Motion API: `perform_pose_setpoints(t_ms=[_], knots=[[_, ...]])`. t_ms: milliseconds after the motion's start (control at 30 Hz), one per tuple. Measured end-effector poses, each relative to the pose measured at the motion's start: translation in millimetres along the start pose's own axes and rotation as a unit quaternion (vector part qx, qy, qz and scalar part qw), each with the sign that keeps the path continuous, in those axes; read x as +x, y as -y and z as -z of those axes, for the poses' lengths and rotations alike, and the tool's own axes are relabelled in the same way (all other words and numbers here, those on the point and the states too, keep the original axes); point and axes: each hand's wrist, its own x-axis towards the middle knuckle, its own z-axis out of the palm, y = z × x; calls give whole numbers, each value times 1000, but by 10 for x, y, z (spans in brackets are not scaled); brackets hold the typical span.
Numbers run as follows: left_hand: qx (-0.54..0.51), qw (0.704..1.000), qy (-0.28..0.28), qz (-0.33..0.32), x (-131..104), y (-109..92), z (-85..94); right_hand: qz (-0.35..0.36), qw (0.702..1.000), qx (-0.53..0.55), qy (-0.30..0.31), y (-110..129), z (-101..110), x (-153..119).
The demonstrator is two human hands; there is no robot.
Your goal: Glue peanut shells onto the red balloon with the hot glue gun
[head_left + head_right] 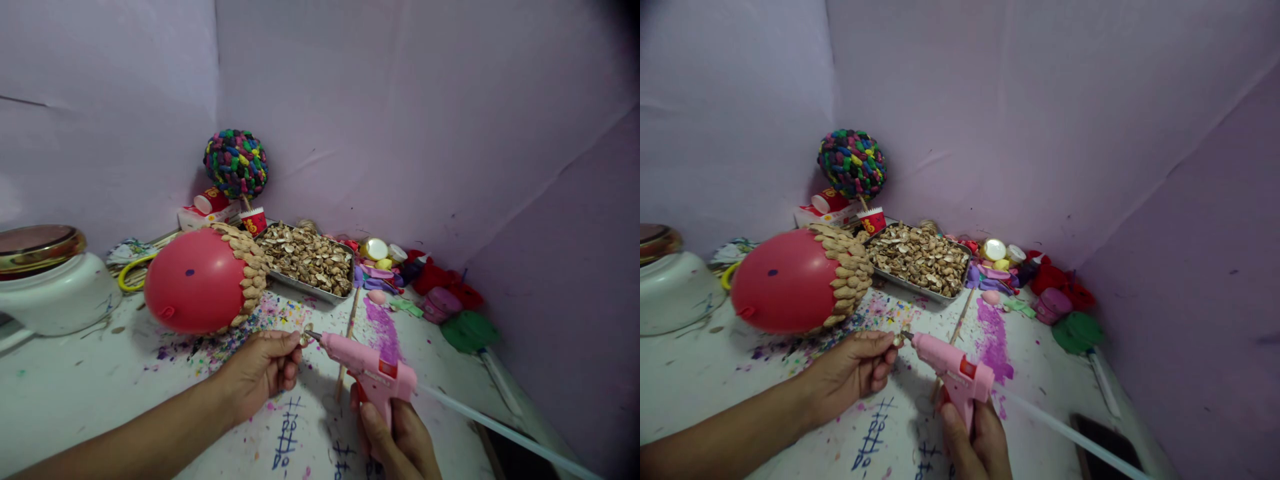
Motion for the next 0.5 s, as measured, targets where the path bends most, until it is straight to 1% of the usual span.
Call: perform_pose_setpoints(t_ms=[167,367,500], knots=[[2,1000,-4,3,-5,4,3,-9,1000,-11,-12,-38,10,0],[6,1000,2,-2,5,18,14,-18,1000,12,-14,-2,-6,-4],[10,1000,15,-7,6,33,24,-10,1000,3,-11,11,-5,-2]])
